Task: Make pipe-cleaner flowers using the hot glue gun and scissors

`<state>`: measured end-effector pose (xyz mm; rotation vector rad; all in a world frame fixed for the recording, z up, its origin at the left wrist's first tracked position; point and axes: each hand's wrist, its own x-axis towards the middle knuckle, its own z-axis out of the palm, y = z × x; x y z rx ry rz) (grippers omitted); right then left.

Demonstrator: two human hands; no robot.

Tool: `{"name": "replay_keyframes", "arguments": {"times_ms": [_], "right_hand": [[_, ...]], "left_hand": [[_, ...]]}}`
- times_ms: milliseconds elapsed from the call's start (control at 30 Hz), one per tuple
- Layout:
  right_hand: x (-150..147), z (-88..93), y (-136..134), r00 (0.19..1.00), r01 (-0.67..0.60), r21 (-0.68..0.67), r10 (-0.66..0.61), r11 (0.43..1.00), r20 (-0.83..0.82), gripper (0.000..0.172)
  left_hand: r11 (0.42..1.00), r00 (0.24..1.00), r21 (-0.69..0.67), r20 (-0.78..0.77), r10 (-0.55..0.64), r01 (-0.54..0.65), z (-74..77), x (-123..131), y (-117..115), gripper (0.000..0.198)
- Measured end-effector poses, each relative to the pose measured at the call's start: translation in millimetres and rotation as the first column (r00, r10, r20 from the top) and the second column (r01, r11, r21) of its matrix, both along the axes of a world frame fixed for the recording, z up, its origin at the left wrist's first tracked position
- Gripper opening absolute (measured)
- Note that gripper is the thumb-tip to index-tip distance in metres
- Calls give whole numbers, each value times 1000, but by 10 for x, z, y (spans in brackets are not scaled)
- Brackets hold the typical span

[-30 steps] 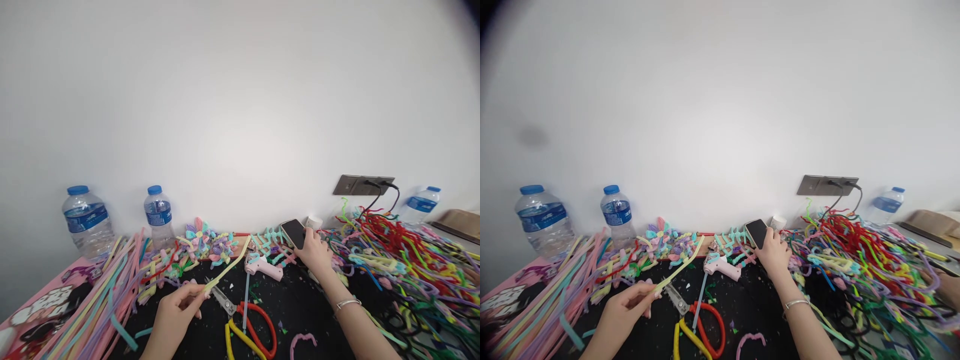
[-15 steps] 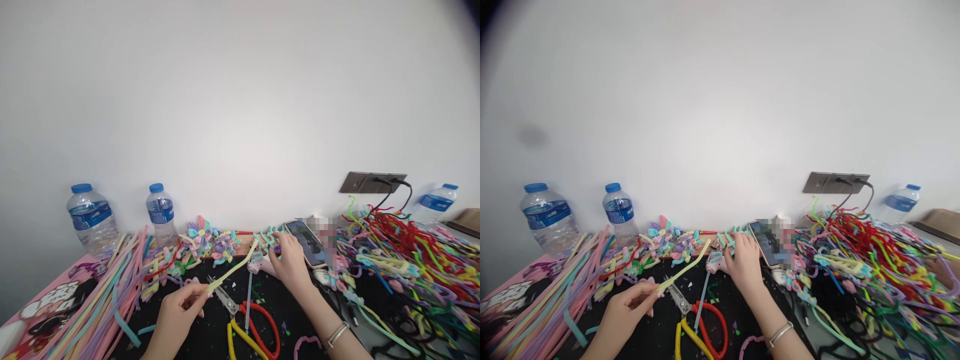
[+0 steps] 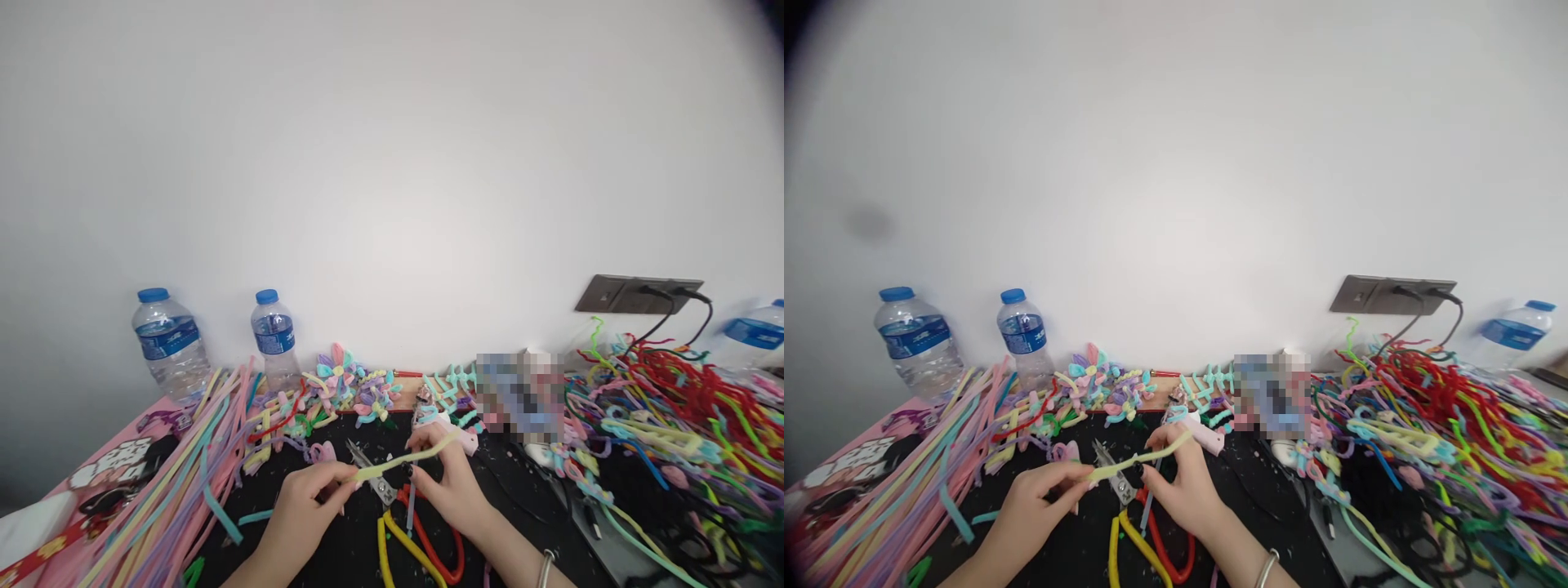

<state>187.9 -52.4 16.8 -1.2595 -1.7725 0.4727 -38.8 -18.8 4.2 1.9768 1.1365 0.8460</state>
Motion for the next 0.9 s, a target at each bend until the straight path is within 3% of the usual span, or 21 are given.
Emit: {"name": "replay_keyframes", "arguments": {"times_ms": [67,167,367,600,900], "right_hand": [[-64,-32,-6,992,-28,-83,17,996,-121,9],[-100,-73,-5,979,-70,-162,37,984,-199,21],[-137,-73,-25,994,-94,-146,86,985,-61,26],[-182,-34,-58,996,-81,-132,85,988,25,28],[-173,-75,-70,997,-46,-146,55,988,57,24]], "left_hand": [[998,998,25,-28,-53,54,3,13,-17,14],[992,994,76,-58,-96,101,5,24,-41,13],[989,995,113,-44,-94,98,-7,14,-47,13],[995,995,-66,82,-65,70,30,25,-29,12],[974,979,-98,59,-197,202,85,60,-69,19]]}}
